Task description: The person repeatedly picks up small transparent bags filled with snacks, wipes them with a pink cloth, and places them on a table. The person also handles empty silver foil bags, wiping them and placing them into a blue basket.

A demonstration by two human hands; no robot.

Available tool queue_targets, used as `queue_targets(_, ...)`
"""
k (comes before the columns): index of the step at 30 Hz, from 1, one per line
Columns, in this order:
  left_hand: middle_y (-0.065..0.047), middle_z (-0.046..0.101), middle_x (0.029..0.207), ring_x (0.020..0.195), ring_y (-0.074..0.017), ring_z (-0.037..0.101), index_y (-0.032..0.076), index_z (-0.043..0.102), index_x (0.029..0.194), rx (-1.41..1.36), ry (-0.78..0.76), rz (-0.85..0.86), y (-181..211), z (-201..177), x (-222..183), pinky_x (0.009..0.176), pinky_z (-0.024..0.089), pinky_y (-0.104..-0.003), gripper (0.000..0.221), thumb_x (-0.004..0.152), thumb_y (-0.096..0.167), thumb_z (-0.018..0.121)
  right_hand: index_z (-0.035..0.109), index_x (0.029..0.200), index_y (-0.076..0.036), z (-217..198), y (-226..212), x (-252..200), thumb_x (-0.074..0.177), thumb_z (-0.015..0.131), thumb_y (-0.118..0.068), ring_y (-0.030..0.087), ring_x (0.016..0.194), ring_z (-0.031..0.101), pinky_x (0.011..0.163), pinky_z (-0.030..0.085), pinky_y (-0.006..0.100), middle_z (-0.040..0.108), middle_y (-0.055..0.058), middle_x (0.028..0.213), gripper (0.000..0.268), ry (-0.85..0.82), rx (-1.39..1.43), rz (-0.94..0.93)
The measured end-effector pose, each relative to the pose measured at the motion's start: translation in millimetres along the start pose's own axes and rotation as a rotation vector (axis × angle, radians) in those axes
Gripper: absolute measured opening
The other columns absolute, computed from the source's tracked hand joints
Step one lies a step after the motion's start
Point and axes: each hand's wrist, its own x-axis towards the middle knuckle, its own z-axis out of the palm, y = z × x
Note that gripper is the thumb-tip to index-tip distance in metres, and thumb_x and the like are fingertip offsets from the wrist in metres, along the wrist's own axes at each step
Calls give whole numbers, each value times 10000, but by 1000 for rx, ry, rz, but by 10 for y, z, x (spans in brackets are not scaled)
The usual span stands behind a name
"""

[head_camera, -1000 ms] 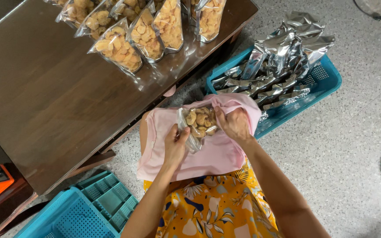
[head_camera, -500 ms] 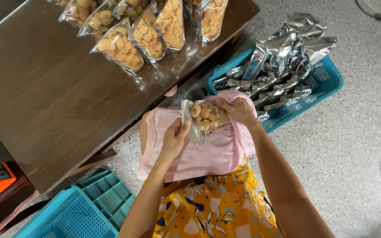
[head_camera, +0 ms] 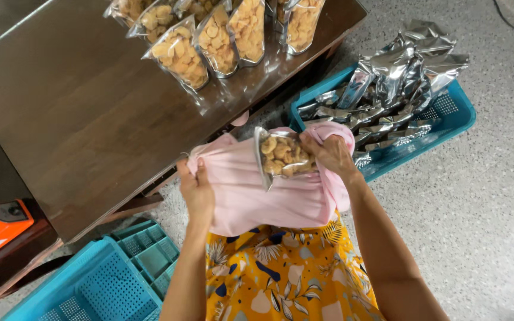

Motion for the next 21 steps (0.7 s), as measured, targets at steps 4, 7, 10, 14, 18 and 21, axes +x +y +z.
queue_targets(4, -67, 612, 1036, 988, -150, 554, 33, 551, 1142, 78, -21, 66, 424, -633, 47, 901, 458, -303, 132, 1073, 142, 580, 763, 945, 33, -45, -505, -191, 833, 696, -605, 272, 716, 743, 698, 602, 411, 765, 187, 839, 651, -151, 158, -66)
queue_targets(7, -78, 591, 1052, 992, -153, 538, 31, 533, 1148, 141, 35, 2, 351, -1213, 133, 902, 464, -318, 185, 1091, 188, 612, 770, 970, 5, 2, -759, -388, 841, 719, -555, 276, 763, 746, 746, 589, 401, 765, 177, 863, 577, -122, 98, -164)
queue_targets(10, -206, 564, 1105, 955, -280, 561, -5, 517, 1226, 576, 19, -82, -70, -1374, 167, 835, 485, -392, 322, 1073, 239, 662, 751, 1002, -8, 75, -886, -487, 879, 694, -515, 265, 792, 744, 751, 598, 390, 756, 162, 893, 524, -62, 37, -213)
queue_targets(14, -210, 528, 1317, 1093, -398, 640, 17, 432, 1521, 1081, 50, 304, -248, -968, -8, 912, 543, -476, 738, 996, 464, 696, 726, 1044, -26, 203, -865, -484, 930, 660, -461, 250, 829, 742, 757, 611, 375, 745, 143, 934, 454, 36, 60, -239)
queue_targets(18, -173, 649, 1254, 852, -353, 717, 107, 393, 1516, 196, -506, -735, -58, -362, -28, 794, 612, -469, 780, 911, 552, 602, 701, 1086, -44, 192, -747, -421, 980, 627, -407, 236, 866, 740, 764, 623, 360, 733, 124, 975, 385, 58, 210, -259)
queue_targets(21, -208, 738, 1230, 1036, -208, 700, -6, 594, 1407, 96, -485, -446, -250, -37, -73, 917, 540, -362, 656, 951, 455, 694, 682, 1117, -57, 104, -584, -432, 1018, 601, -367, 225, 894, 739, 768, 632, 349, 724, 109, 1006, 335, 81, 544, -238)
